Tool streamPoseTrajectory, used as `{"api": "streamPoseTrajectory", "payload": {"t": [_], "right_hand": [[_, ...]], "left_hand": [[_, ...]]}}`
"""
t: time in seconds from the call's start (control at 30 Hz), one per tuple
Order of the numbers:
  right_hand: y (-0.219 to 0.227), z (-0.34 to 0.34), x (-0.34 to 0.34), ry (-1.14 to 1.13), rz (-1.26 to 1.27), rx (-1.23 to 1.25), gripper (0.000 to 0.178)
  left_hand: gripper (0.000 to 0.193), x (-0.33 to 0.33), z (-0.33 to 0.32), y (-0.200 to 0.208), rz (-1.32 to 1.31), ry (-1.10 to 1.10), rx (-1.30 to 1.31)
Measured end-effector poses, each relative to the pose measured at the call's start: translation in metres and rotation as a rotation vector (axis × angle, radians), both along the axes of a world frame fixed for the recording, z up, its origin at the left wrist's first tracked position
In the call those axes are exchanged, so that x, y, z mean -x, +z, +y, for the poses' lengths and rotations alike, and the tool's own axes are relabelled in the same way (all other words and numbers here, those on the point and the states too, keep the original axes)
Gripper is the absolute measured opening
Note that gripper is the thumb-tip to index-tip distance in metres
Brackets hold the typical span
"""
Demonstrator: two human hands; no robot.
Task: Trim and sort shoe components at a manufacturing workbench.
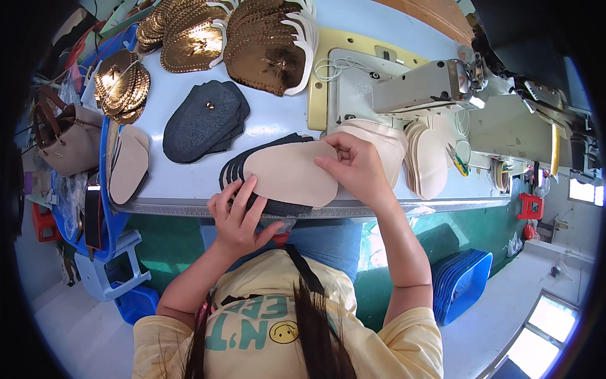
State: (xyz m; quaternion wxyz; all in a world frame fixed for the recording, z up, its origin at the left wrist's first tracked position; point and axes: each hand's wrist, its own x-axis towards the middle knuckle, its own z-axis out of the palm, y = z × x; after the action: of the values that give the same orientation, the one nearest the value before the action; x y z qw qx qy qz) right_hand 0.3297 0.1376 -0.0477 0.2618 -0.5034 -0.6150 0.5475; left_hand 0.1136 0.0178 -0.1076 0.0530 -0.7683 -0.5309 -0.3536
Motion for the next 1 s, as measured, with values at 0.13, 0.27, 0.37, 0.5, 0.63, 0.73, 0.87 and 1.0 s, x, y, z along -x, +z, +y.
{"api": "streamPoseTrajectory", "payload": {"t": [0.13, 0.27, 0.37, 0.5, 0.63, 0.73, 0.87, 1.0], "right_hand": [[-0.001, -0.003, 0.000, -0.026, -0.092, -0.088, 0.025], [-0.002, -0.010, 0.008, -0.024, -0.254, -0.227, 0.025], [0.005, -0.020, 0.012, -0.045, -0.521, -0.798, 0.024], [-0.001, -0.023, -0.002, -0.043, -0.514, -0.992, 0.025], [0.001, -0.014, -0.048, -0.235, -0.605, -0.898, 0.027], [0.009, -0.016, -0.065, -0.214, -0.731, -0.750, 0.028], [0.010, -0.010, -0.066, -0.192, -0.671, -0.672, 0.030], [0.015, -0.003, -0.069, -0.191, -0.686, -0.482, 0.028]], "left_hand": [[0.052, 0.000, 0.000, -0.003, -0.065, -0.025, 0.012], [0.059, -0.004, 0.004, 0.010, 0.060, 0.024, 0.036], [0.069, -0.008, 0.009, 0.027, 0.178, 0.028, 0.134], [0.062, 0.000, 0.016, 0.037, 0.052, -0.026, 0.191], [0.048, 0.043, 0.039, 0.038, -0.102, 0.065, 0.048], [0.045, 0.063, 0.067, 0.052, -0.062, 0.161, 0.021], [0.041, 0.076, 0.079, 0.053, 0.056, 0.167, 0.202], [0.034, 0.081, 0.081, 0.054, 0.065, 0.137, 0.182]]}}
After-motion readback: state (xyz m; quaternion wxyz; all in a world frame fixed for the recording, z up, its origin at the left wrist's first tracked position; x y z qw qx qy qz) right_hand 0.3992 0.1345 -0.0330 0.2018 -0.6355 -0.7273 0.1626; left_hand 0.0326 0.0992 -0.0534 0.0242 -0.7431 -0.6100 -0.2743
